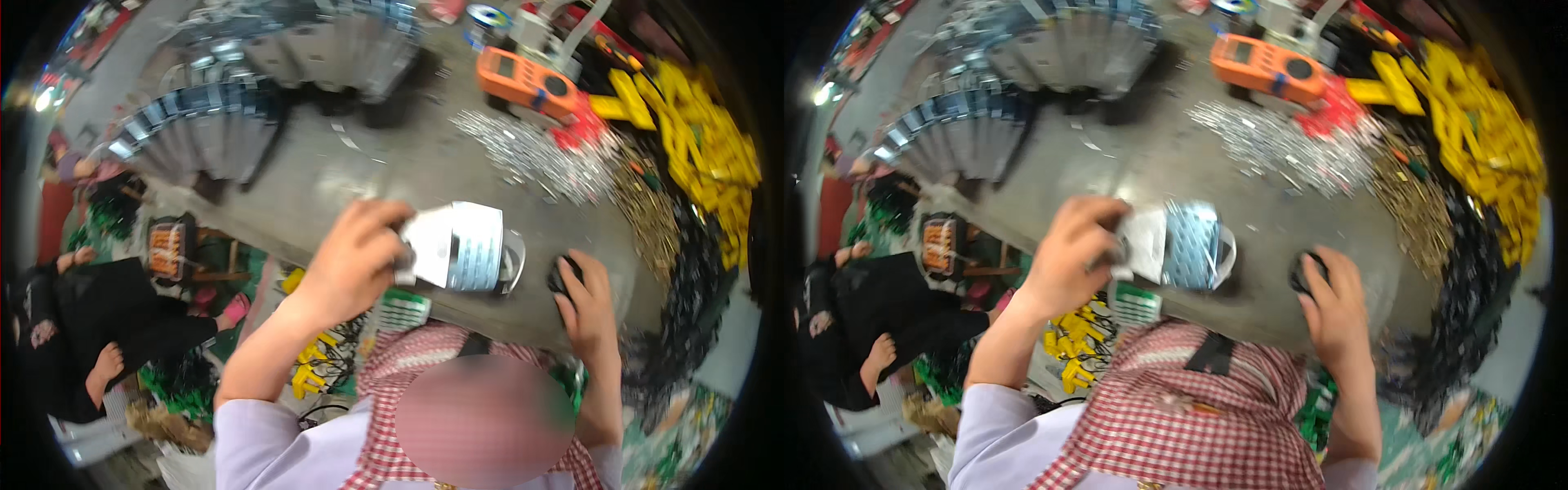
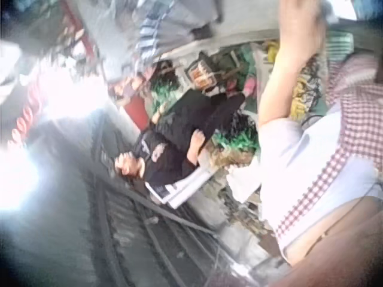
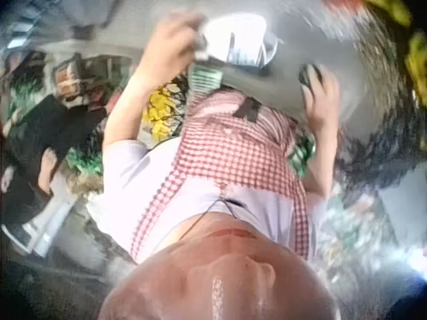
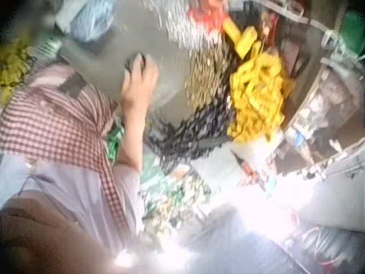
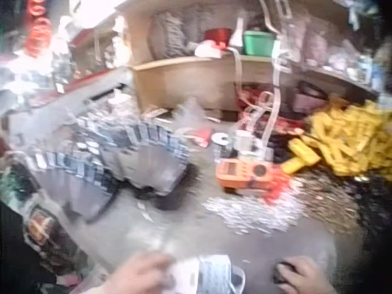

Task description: Assembling wiring and internal components into a yellow plastic device housing using a soldering iron and an electric screwdriver.

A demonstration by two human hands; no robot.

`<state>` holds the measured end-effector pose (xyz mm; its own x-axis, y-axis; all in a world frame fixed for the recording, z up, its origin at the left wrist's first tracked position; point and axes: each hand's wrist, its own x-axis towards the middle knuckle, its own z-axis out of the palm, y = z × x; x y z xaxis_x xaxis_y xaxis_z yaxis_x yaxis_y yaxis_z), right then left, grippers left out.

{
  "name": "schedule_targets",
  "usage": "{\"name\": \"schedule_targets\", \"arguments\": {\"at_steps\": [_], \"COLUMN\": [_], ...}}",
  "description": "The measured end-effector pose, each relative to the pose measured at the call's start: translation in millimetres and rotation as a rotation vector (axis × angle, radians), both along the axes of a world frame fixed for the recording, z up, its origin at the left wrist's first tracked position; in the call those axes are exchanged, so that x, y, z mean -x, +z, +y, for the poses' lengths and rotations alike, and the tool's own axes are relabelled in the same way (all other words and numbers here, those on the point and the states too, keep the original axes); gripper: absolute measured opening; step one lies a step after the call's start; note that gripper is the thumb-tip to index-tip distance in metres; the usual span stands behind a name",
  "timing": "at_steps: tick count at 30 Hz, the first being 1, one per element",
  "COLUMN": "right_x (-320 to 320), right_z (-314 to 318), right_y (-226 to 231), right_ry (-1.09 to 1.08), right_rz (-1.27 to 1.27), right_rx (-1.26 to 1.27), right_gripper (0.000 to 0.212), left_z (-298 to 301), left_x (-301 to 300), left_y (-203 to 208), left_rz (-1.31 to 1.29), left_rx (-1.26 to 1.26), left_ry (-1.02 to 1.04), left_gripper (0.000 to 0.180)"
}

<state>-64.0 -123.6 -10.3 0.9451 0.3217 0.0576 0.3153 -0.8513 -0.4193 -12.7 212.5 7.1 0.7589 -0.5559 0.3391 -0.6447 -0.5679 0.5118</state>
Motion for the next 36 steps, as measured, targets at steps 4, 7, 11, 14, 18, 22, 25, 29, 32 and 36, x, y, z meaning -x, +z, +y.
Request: {"name": "schedule_targets", "arguments": {"at_steps": [4,7,11,14,18,22,25,29,32,36], "right_x": [0.1,-7.3,11.2,23.2,27.5,22.5,24.3,18.8,10.4,11.9], "right_z": [6.3,7.8,-4.1,-16.4,6.4,20.0,13.8,27.9,34.4,38.7], "right_y": [4.5,2.0,8.1,-8.7,-2.8,-12.2,-21.4,-8.8,-8.5,-15.9], "right_ry": [-0.031,-0.052,-0.068,-0.114,-0.183,-0.196,-0.247,-0.162,-0.199,-0.236], "right_rz": [-0.023,-0.039,-0.176,-0.111,-0.011,-0.092,-0.068,-0.128,-0.033,0.107], "right_rx": [-0.008,-0.039,-0.067,-0.144,-0.831,-0.572,-0.642,-0.647,-0.577,-0.735], "right_gripper": [0.047,0.047,0.049,0.051,0.054,0.056,0.056,0.055,0.065,0.07], "left_z": [-43.4,-102.2,-126.4,-131.8,-138.9,-136.7,-135.0,-122.8,-123.1,-128.4], "left_x": [6.5,11.9,20.4,11.9,5.2,-0.6,4.9,13.8,14.4,17.5], "left_y": [5.1,10.6,-7.5,-25.2,-35.1,-33.9,-5.3,-24.1,-36.2,-31.3], "left_rz": [0.223,-0.01,-0.105,0.023,0.117,0.125,0.075,0.135,0.075,0.012], "left_rx": [-0.128,-0.315,-0.403,-0.122,0.135,0.019,-0.154,-0.05,-0.072,-0.169], "left_ry": [-0.046,-0.21,-0.247,-0.237,-0.185,-0.236,-0.178,-0.127,-0.135,-0.124], "left_gripper": [0.051,0.053,0.041,0.025,0.022,0.034,0.056,0.095,0.103,0.082]}}
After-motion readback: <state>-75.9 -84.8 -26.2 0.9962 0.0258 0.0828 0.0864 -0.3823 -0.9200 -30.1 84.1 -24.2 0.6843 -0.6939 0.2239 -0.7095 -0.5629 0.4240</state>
